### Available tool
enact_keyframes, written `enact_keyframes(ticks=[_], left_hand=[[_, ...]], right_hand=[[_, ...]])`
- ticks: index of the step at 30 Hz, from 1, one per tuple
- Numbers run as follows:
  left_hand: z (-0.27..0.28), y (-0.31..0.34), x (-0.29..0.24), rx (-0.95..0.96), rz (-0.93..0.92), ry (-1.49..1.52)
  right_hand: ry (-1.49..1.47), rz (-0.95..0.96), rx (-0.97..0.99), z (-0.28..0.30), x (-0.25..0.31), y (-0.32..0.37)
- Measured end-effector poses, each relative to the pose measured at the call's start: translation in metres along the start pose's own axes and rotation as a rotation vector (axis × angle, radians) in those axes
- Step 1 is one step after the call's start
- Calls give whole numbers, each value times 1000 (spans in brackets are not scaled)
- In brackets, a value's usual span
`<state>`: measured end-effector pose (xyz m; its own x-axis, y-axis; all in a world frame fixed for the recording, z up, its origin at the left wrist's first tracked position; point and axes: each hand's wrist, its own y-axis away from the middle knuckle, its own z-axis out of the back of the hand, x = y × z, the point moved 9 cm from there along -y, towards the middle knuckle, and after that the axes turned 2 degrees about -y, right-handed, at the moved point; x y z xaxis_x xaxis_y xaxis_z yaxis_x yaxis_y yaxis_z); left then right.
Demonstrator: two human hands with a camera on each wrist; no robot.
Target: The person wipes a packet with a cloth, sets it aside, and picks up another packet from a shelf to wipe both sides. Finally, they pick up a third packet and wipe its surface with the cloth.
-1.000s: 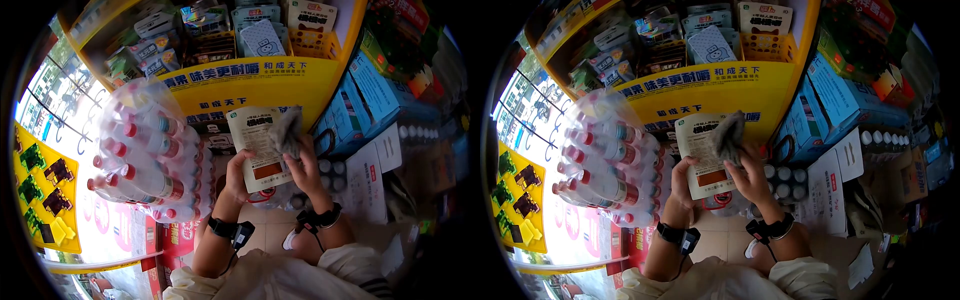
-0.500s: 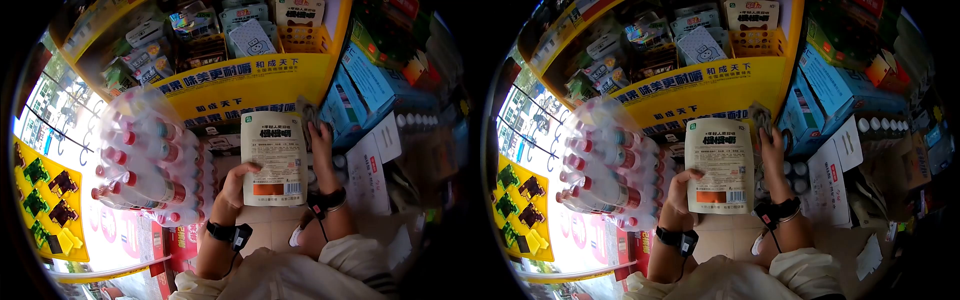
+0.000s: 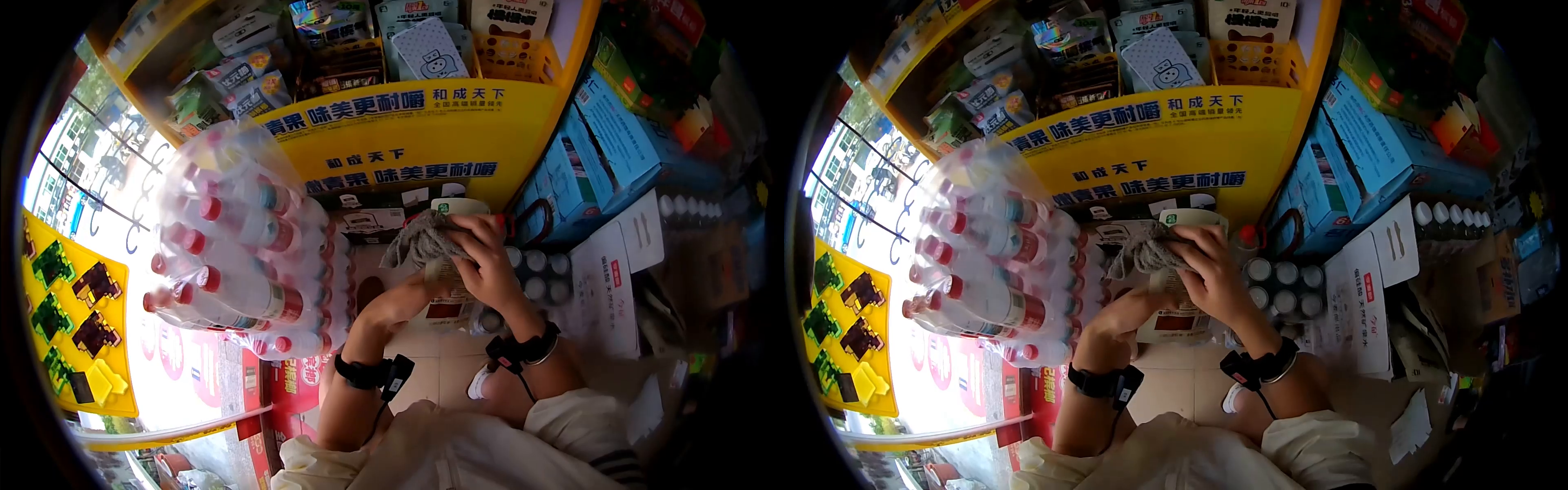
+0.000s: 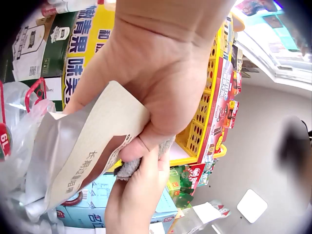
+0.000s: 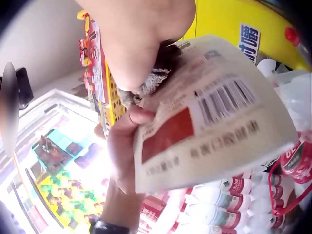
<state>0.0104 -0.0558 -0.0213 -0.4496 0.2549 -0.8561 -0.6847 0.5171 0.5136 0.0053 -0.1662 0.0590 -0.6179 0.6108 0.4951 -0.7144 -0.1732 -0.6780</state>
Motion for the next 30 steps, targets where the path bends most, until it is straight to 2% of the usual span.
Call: enact_keyframes(ticks=[2, 4, 6, 7, 8, 9, 10, 11, 12, 14, 16, 18, 20, 22, 23, 24, 29, 30], left_hand=[[0, -14, 17, 115, 20, -297], [-5, -15, 27, 163, 2, -348], [-13, -10, 27, 214, -76, -171], [-12, -10, 26, 217, -73, -180], [-6, -10, 23, 187, -59, 6], [0, -11, 20, 154, -49, 198], [0, -10, 14, 147, -55, 202], [2, -7, 6, 115, -70, 319], [2, -4, -2, 83, -83, 438], [-5, -4, -9, 59, -27, 440], [-1, -17, -6, 35, -107, 630], [4, -21, -5, 16, -158, 705], [13, -26, -4, -5, -218, 782], [24, -25, -14, 60, -327, 900], [24, -21, -15, 75, -253, 1001], [26, -19, -16, 119, -254, 987], [24, -22, -14, 142, -245, 994], [21, -21, -16, 145, -244, 994]], right_hand=[[11, -10, -50, 6, -19, -1], [90, -217, -94, 13, -62, 9], [28, -434, -170, 23, -103, 25], [26, -411, -213, 28, -126, 33], [-138, -685, -244, 34, -145, 43], [-219, -638, -372, 45, -137, 42], [-301, -587, -493, 56, -127, 40], [-368, -496, -539, 60, -116, 35], [-369, -496, -528, 57, -108, 31], [-142, -224, -377, 43, -62, 14], [-274, -296, -150, 2, -49, 13], [-194, -186, -60, -23, -23, 15], [-352, -169, 58, -36, -6, 14], [-394, -142, 93, -38, 1, 14], [-369, -59, 181, -42, 12, 15], [-342, 24, 270, -47, 23, 17], [-212, 93, 171, -40, 18, 18], [-168, 42, 60, -30, 7, 14]])
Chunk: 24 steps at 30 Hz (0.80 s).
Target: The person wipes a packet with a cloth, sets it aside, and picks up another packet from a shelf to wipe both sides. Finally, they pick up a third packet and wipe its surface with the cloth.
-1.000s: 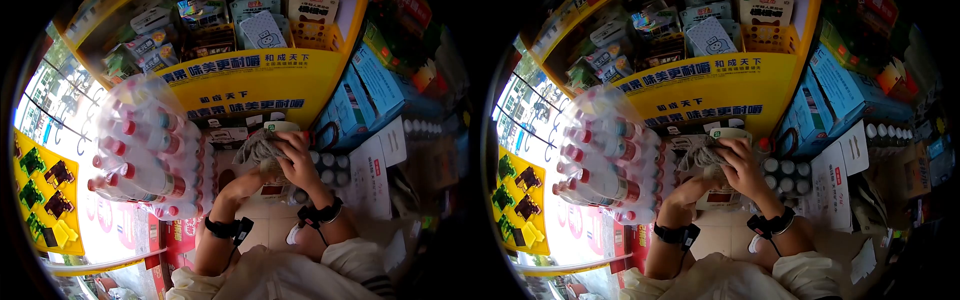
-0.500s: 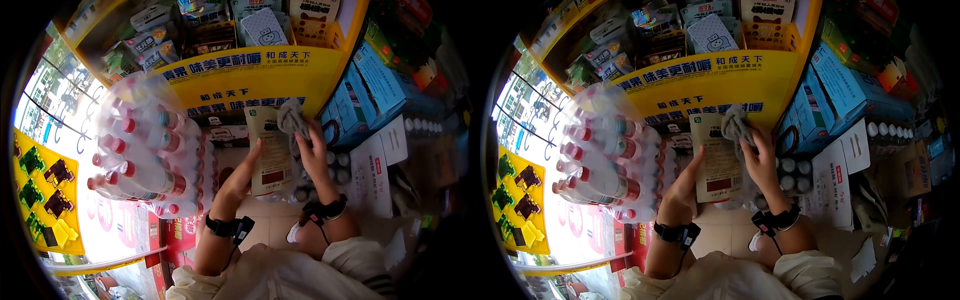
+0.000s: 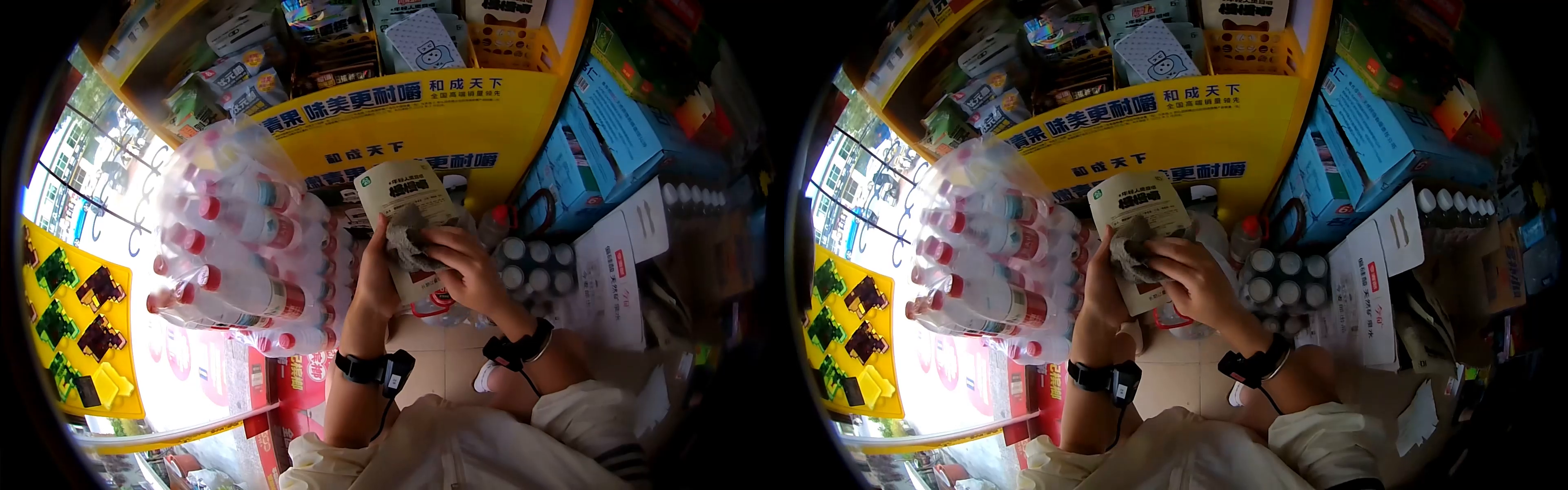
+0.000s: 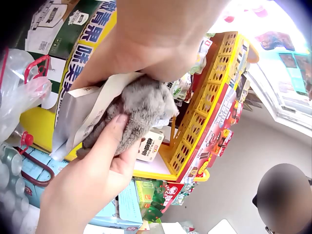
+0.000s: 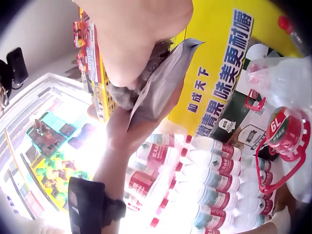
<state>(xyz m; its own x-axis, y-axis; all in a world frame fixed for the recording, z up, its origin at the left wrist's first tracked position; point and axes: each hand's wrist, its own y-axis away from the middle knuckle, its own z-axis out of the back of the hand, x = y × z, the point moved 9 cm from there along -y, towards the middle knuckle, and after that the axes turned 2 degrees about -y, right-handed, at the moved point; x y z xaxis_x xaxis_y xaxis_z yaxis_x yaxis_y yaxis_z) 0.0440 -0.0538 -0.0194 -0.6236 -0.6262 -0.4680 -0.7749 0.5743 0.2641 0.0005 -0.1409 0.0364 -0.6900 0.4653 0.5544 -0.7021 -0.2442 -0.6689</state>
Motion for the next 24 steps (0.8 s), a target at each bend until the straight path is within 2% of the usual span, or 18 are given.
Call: enact_keyframes(ticks=[1, 2, 4, 6, 10, 12, 13, 14, 16, 17, 18, 21, 22, 24], left_hand=[[-4, 2, -3, -50, -44, -79], [-7, 5, -7, -101, -88, -158], [-12, 9, -8, -102, -66, -230], [-12, 12, -11, -133, -78, -230], [-3, 12, -29, -64, -178, -115], [1, 14, -42, -49, -238, -72], [6, 16, -53, -137, -362, -150], [5, 15, -54, -130, -359, -160], [8, 19, -67, -179, -479, -196], [12, 18, -69, -186, -519, -175], [14, 16, -69, -165, -521, -184], [17, 14, -62, -103, -501, -100], [15, 11, -55, -87, -452, -68], [9, 11, -44, -62, -399, -51]], right_hand=[[46, -41, -113, 12, -9, -1], [49, -41, -112, 16, -16, -2], [-101, -298, -272, 36, -51, 5], [-88, -310, -249, 39, -53, 5], [-267, -291, -101, 22, -44, 9], [-337, -229, 173, 0, -28, 7], [-374, -195, 220, -5, -25, 8], [-372, -192, 209, -4, -22, 9], [-468, -753, 184, -9, -55, 33], [-497, -620, 40, -9, -64, 29], [-489, -607, 24, -10, -72, 38], [94, -202, -194, 22, -21, 9], [103, -195, -208, 23, -17, 10], [356, -324, 13, 10, -21, 12]])
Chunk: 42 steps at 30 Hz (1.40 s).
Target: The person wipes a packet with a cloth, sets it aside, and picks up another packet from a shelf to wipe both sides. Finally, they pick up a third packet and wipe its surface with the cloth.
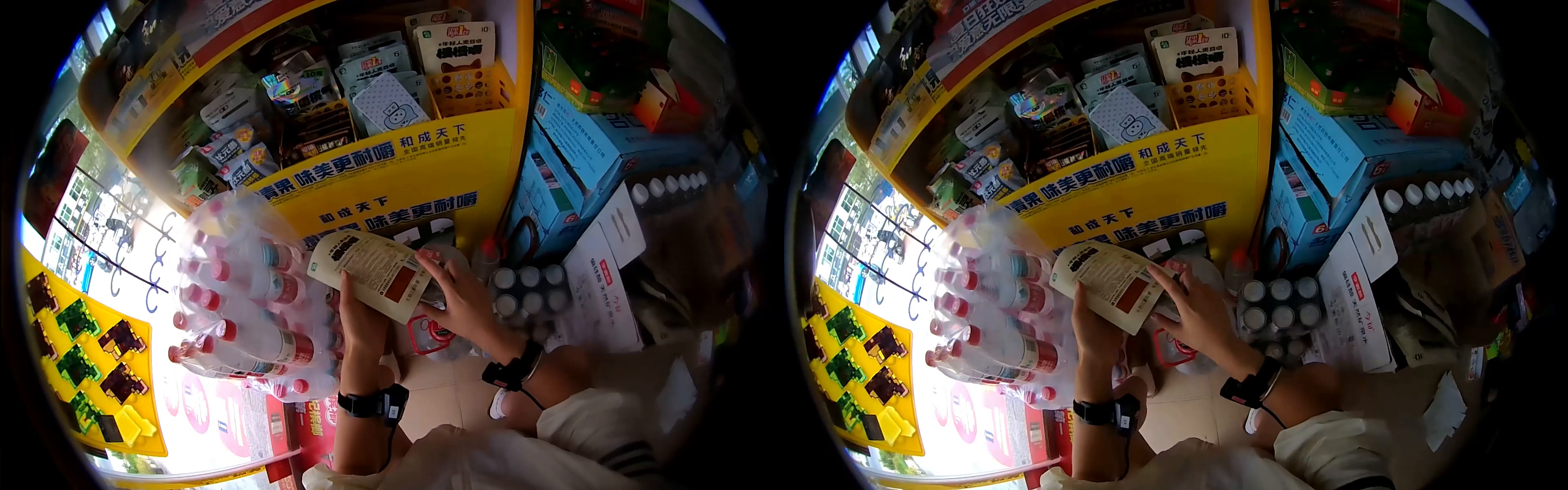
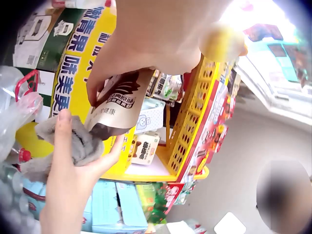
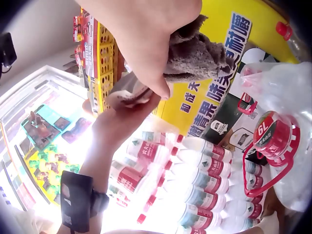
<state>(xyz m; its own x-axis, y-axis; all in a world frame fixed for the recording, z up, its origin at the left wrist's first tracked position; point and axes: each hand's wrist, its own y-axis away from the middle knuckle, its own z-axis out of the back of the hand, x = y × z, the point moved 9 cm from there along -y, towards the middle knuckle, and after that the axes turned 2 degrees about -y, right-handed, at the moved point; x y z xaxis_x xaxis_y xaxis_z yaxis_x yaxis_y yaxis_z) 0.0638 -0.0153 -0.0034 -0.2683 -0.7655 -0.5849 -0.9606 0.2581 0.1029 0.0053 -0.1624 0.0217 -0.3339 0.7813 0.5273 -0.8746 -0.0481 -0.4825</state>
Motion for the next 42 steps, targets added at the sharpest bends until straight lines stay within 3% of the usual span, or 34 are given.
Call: enact_keyframes(ticks=[2, 4, 7, 8, 10, 11, 12, 14, 15, 16, 18, 20, 22, 23, 24, 26, 28, 29, 32, 34, 38, 40, 42], left_hand=[[-9, 13, 1, -35, -35, -268], [-9, 20, -3, 28, -2, -339], [-54, 40, -41, 243, -371, -835], [-59, 42, -43, 253, -375, -844], [-44, 42, -57, -42, -340, -870], [-43, 37, -52, 69, -307, -770], [-45, 37, -52, 68, -320, -772], [-64, 33, -23, 233, -90, -955], [-77, 30, -27, 86, -91, -970], [-95, 28, -31, 56, -5, -1185], [-136, 10, -35, 139, -175, -1165], [-173, -24, -41, 315, -426, -1115], [-199, -60, -40, 398, -451, -1080], [-216, -73, -40, 409, -477, -1155], [-233, -86, -39, 423, -505, -1228], [-255, -107, -40, 301, -455, -1163], [-265, -142, -31, 408, -345, -1044], [-255, -153, -29, 258, -268, -1006], [-265, -169, -11, 340, -221, -947], [-261, -193, -6, 293, -227, -971], [-253, -236, -5, 298, -415, -1154], [-255, -243, 0, 352, -572, -1486], [-249, -264, 6, 404, -621, -1549]], right_hand=[[-12, 31, -84, 12, 2, -2], [-60, 65, -79, 11, -10, -3], [-313, 78, -154, 16, -23, -4], [-316, 80, -168, 22, -18, -3], [-1141, -335, 33, 5, -28, 4], [-1207, -418, 154, -1, -24, 9], [-1210, -405, 158, -1, -22, 8], [-1255, -380, 279, -12, -8, 11], [-1267, -418, 222, -15, -12, 11], [-1272, -413, 216, -16, -14, 8], [-1360, -570, 7, -8, -40, 5], [-1443, -524, -53, 19, -45, -6], [-1356, -510, -138, 22, -75, -9], [-1290, -466, -268, 29, -85, -11], [-1291, -464, -281, 29, -91, -10], [-1163, -496, -326, 39, -102, -9], [-1159, -485, -346, 54, -101, -7], [-1196, -496, -354, 59, -102, -7], [-1266, -502, -382, 68, -107, -4], [-1298, -527, -377, 66, -111, -2], [-1280, -559, -351, 66, -112, -1], [-1277, -553, -327, 58, -114, -2], [-1262, -554, -327, 60, -114, -2]])
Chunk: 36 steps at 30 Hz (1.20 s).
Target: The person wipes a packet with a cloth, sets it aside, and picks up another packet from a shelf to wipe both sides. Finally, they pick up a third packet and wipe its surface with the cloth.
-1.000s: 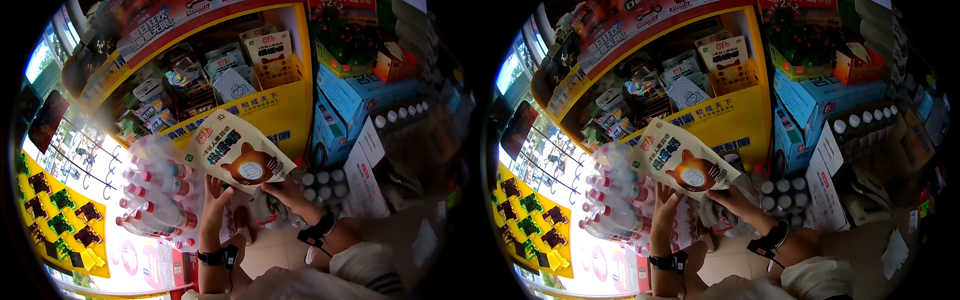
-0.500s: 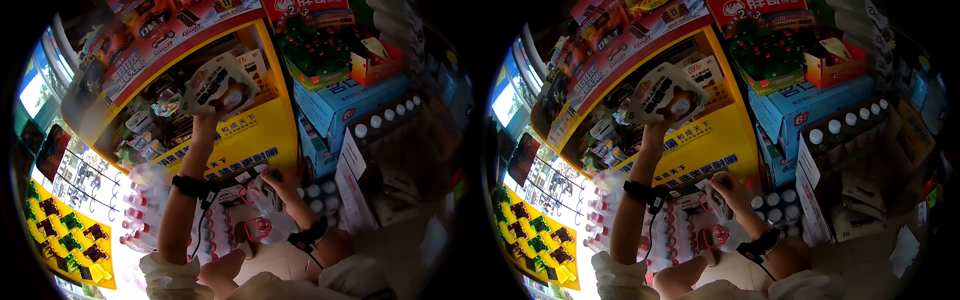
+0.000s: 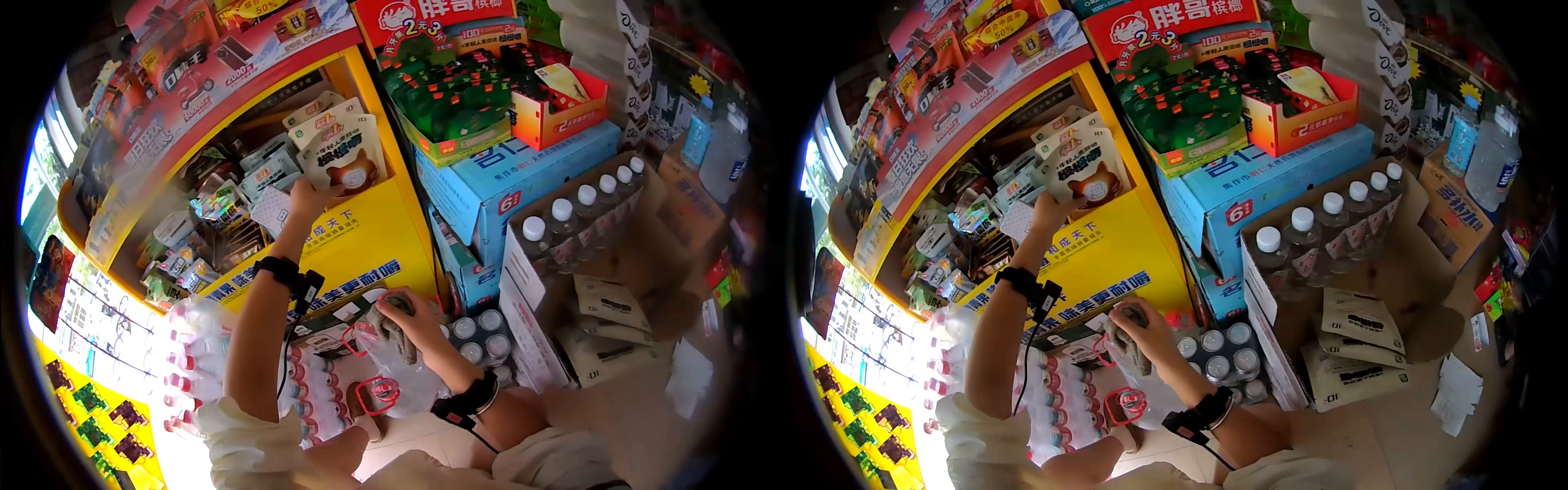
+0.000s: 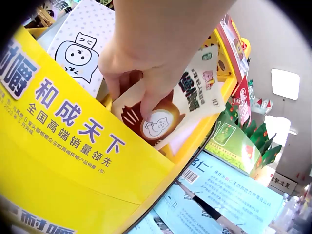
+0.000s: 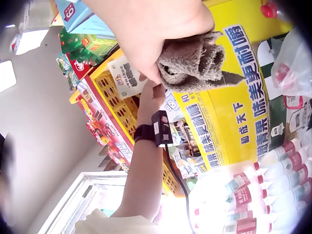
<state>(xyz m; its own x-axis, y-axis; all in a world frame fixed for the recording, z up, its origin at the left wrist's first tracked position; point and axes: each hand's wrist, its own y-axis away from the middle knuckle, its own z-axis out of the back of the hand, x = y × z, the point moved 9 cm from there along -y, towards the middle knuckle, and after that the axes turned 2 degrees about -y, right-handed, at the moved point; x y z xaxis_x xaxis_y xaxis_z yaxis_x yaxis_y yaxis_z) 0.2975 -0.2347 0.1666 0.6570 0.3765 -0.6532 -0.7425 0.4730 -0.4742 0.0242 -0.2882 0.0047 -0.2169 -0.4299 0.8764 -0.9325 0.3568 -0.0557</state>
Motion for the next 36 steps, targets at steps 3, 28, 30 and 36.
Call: enact_keyframes(ticks=[3, 28, 30, 36], left_hand=[[2, 9, -17, 69, 257, -377], [-58, 30, -57, 19, -109, -421], [-55, 47, -98, -79, -211, -318], [-91, 155, -261, 9, -856, -123]], right_hand=[[13, -34, -19, 3, 2, 0], [-8, -42, -29, 2, -2, 1], [-25, -7, 21, -1, -7, -2], [35, 67, -26, -3, -25, -7]])
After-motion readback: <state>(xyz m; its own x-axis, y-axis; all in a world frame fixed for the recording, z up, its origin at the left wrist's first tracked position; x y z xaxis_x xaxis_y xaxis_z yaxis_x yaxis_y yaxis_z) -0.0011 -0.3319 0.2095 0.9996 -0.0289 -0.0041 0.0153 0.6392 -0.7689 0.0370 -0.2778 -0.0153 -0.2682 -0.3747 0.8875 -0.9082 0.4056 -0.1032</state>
